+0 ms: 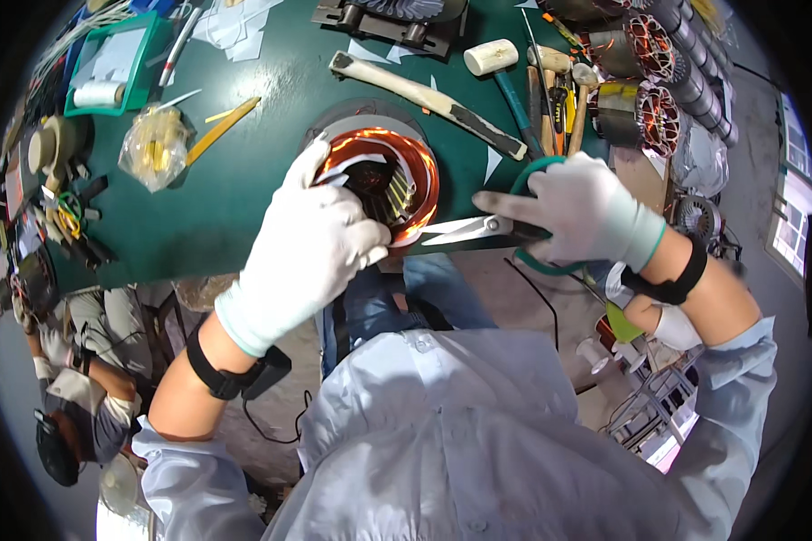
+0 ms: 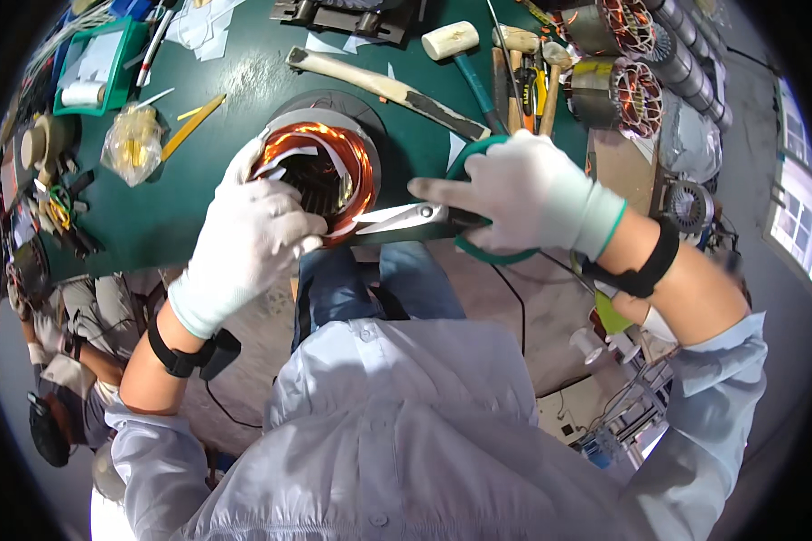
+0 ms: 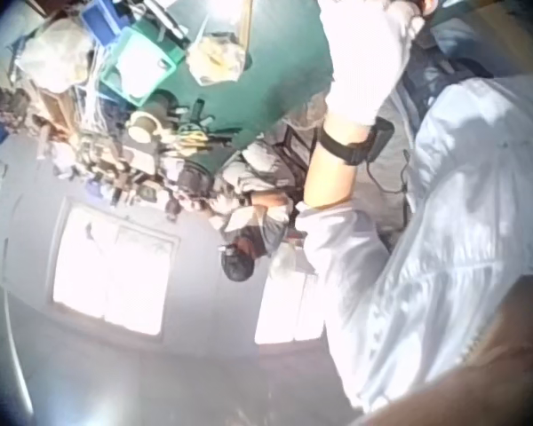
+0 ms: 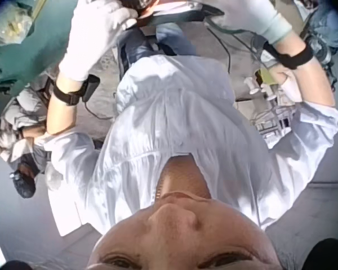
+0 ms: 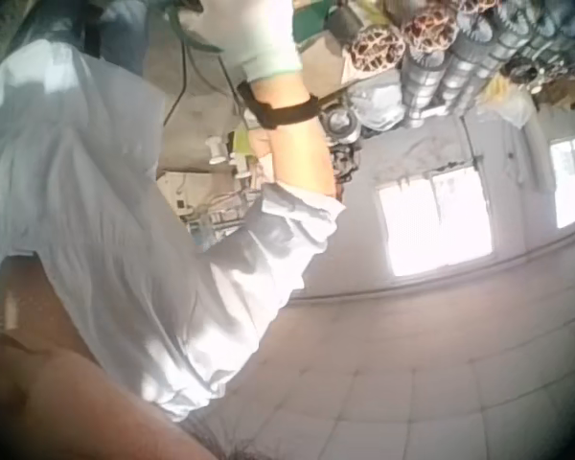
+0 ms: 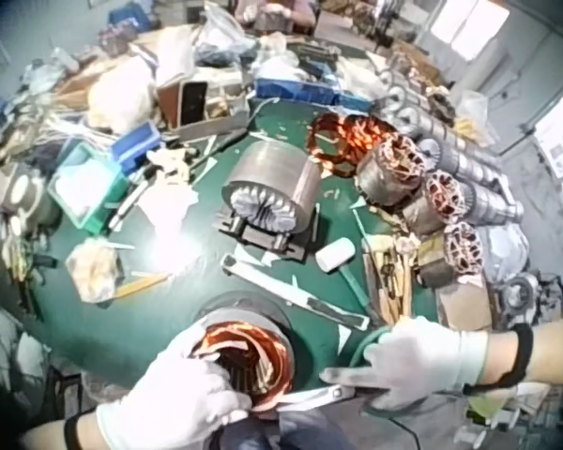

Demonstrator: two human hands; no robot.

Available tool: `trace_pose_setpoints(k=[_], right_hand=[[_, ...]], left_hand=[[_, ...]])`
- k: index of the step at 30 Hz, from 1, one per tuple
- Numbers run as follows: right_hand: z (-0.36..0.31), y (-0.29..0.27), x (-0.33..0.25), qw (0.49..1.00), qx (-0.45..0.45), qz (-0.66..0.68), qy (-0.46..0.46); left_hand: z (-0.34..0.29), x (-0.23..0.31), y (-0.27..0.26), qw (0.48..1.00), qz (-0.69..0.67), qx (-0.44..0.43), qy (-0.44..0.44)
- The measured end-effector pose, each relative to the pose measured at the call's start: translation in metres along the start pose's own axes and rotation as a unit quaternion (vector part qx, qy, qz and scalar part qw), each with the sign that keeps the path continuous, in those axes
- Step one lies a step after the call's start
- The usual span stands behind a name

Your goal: Assembling a motor stator by inserting wire coils, sewing them in place, and trimming excess insulation.

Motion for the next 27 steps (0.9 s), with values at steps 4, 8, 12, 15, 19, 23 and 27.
trace_pose_setpoints(k=[4,8,12,15,19,23,27], right_hand=[[0.015,0.006,0.005,0.998,-0.007,-0.041,-0.047],[0.014,0.019,0.006,0.998,-0.002,-0.048,-0.042],[0.012,0.021,-0.002,0.998,0.008,-0.054,-0.034],[0.012,0.024,-0.007,0.998,0.018,-0.045,-0.038],[0.01,0.016,-0.032,0.999,0.007,-0.031,-0.022],[0.016,-0.008,-0.071,0.989,-0.047,0.108,0.093],[0.043,-0.002,-0.085,0.969,0.155,0.189,0.036]], left_hand=[[-0.002,0.001,0.007,1.0,0.016,-0.006,-0.013],[-0.007,0.0,0.016,0.998,-0.02,0.019,-0.054],[-0.008,0.002,0.017,0.998,-0.017,0.02,-0.061],[-0.011,0.0,0.019,0.998,-0.02,0.018,-0.055],[-0.011,0.0,0.019,0.999,-0.018,0.025,-0.038],[-0.011,0.002,0.02,0.999,-0.009,0.018,-0.035],[-0.007,0.005,0.025,0.999,-0.003,0.034,-0.034]])
Point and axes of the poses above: each hand's wrist, its own z-axis towards the middle knuckle, its own y-axis out of the palm, x = y × z, the point moved 2 cm from there along z, towards the middle knuckle, and after that the axes turned 9 degrees about x, right-handed, at the moved point
